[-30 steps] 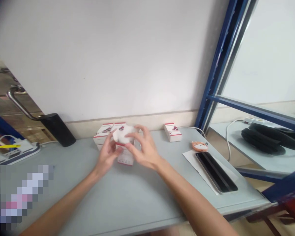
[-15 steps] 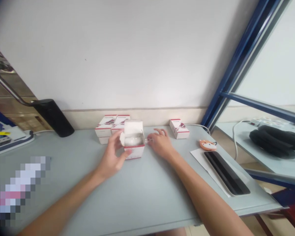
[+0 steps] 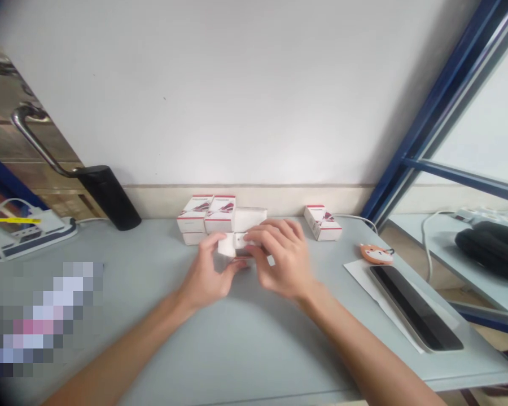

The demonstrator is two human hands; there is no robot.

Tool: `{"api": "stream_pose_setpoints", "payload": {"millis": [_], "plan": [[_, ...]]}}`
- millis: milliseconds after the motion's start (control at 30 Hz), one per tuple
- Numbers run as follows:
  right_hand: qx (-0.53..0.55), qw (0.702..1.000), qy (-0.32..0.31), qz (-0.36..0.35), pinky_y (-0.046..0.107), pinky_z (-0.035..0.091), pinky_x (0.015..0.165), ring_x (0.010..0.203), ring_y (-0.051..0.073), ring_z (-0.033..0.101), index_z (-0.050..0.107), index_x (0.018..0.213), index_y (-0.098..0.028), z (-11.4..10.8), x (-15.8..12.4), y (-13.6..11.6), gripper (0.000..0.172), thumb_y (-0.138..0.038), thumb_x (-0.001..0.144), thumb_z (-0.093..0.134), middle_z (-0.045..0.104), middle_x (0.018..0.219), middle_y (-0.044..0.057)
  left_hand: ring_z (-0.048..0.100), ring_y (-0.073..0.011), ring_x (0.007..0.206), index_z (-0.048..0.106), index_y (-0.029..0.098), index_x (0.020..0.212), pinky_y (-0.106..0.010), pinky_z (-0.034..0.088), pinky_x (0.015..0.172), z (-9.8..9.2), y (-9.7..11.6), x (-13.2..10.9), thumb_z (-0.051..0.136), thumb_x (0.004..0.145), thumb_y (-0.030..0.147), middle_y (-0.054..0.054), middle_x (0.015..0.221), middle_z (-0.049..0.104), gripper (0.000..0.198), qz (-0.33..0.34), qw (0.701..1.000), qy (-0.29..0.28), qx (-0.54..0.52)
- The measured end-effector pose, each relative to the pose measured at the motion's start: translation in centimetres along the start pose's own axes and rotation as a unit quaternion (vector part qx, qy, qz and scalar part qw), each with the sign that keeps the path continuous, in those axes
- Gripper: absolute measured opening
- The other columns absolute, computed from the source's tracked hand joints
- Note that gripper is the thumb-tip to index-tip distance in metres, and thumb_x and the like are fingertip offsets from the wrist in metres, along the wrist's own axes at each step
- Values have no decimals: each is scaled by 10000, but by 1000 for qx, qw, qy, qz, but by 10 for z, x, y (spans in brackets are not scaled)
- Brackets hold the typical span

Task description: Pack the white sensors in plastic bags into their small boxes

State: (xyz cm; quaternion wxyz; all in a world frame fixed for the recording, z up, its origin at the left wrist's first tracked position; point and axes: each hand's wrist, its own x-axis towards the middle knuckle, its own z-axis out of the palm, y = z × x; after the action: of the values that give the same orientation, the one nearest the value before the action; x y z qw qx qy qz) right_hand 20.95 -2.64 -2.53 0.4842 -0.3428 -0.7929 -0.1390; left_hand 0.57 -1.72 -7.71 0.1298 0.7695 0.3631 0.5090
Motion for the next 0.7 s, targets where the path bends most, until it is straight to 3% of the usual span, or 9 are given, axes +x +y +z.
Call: {"api": "stream_pose_setpoints", "payload": {"millis": [133,267,367,467,500,567,633,700], "plan": [[17,998,-52,18,473,441,1005,1090,263,703,698,956,-315,-2,1,1,140,-197,923,629,797,1050,-13,697,-283,1103,365,261,1388,-433,569,931,1,-2,-2,692,916,306,-108,1202,657,577,-22,1000,11,-6],[51,993,-108,-6,524,397,1111,1286,302,633,719,1070,-343,-7,3,-4,184,-260,930,633,787,1127,-17,673,-272,1151,369,262,1372,-426,552,982,0,-5,-1,692,919,292,-110,1244,627,557,-40,998,41,-22],[46,996,-69,15,555,390,1148,1364,326,576,695,1235,-356,-6,4,6,309,-282,952,596,724,1318,21,650,-266,1202,372,262,1370,-404,549,990,0,-7,2,694,930,314,-115,1297,599,548,-44,997,54,-31],[-9,993,6,120,523,458,1085,1245,307,632,672,1284,-295,2,-2,39,342,-245,986,512,707,1299,86,659,-250,1172,371,265,1380,-380,550,973,0,-8,3,711,928,339,-111,1302,598,570,-31,997,60,-24],[-41,987,-13,157,515,472,1059,1200,307,644,680,1268,-279,7,-7,53,332,-244,991,502,719,1247,93,662,-250,1169,371,264,1384,-375,550,966,0,-9,3,719,924,343,-112,1299,602,582,-29,998,60,-17],[-99,967,-114,207,530,487,1015,1151,336,649,705,1243,-261,17,-19,82,310,-296,969,564,724,1206,109,668,-256,1162,374,263,1387,-373,552,953,0,-8,2,729,916,348,-114,1297,610,596,-29,998,60,-1],[-111,945,-199,234,507,497,995,1161,336,650,709,1271,-261,28,-32,103,341,-322,948,621,721,1238,111,680,-257,1142,381,271,1386,-376,555,942,-1,-8,1,725,918,346,-109,1296,622,585,-25,998,60,19],[-89,932,-250,246,437,524,918,1096,305,678,759,1161,-256,34,-40,113,255,-306,958,612,741,1185,102,690,-257,1125,389,277,1380,-376,559,928,-2,-6,2,718,920,340,-100,1281,640,569,-8,997,62,41]]}}
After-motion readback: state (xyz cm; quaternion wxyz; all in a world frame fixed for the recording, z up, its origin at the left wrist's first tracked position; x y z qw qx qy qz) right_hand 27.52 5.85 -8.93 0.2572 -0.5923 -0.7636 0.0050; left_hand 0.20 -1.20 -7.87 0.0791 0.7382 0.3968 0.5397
